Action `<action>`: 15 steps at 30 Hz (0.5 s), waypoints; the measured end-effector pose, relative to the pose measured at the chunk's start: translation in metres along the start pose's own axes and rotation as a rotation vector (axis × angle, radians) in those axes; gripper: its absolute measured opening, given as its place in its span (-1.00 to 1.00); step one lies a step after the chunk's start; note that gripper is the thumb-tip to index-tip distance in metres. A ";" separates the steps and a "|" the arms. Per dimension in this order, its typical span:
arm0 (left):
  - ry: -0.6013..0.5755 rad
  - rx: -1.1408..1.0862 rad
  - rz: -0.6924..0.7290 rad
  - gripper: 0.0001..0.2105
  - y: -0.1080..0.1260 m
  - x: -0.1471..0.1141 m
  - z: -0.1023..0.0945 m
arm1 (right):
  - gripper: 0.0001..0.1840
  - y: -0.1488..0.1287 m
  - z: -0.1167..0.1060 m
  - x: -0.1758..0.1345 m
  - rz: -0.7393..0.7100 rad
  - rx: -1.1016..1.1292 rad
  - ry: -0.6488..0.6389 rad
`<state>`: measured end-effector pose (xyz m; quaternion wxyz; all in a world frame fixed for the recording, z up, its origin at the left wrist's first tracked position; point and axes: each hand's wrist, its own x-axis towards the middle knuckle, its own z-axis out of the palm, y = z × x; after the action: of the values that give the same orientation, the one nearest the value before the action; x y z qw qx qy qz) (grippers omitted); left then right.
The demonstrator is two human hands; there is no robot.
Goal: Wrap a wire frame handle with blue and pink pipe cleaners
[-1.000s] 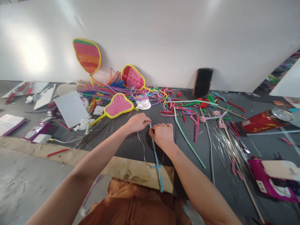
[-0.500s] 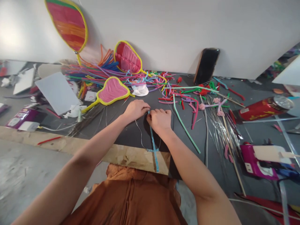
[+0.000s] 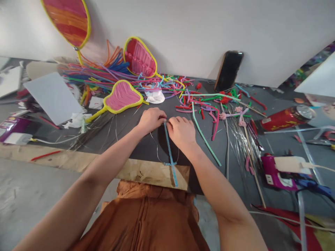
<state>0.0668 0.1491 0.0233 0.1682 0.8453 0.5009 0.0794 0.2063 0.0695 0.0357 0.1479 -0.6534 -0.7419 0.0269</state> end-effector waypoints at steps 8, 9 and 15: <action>0.011 -0.053 -0.001 -0.87 -0.001 -0.001 0.001 | -0.84 0.003 -0.045 -0.126 0.179 0.423 -0.434; 0.008 -0.057 -0.001 -0.87 0.000 -0.001 0.001 | -0.83 0.000 -0.041 -0.140 0.200 0.424 -0.469; 0.014 -0.033 0.000 -0.87 0.000 -0.002 0.000 | -0.78 -0.022 -0.017 -0.177 0.279 0.277 -0.330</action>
<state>0.0660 0.1477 0.0233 0.1785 0.8418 0.5008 0.0934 0.2075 -0.1089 0.0246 0.1078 -0.7098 -0.6479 0.2545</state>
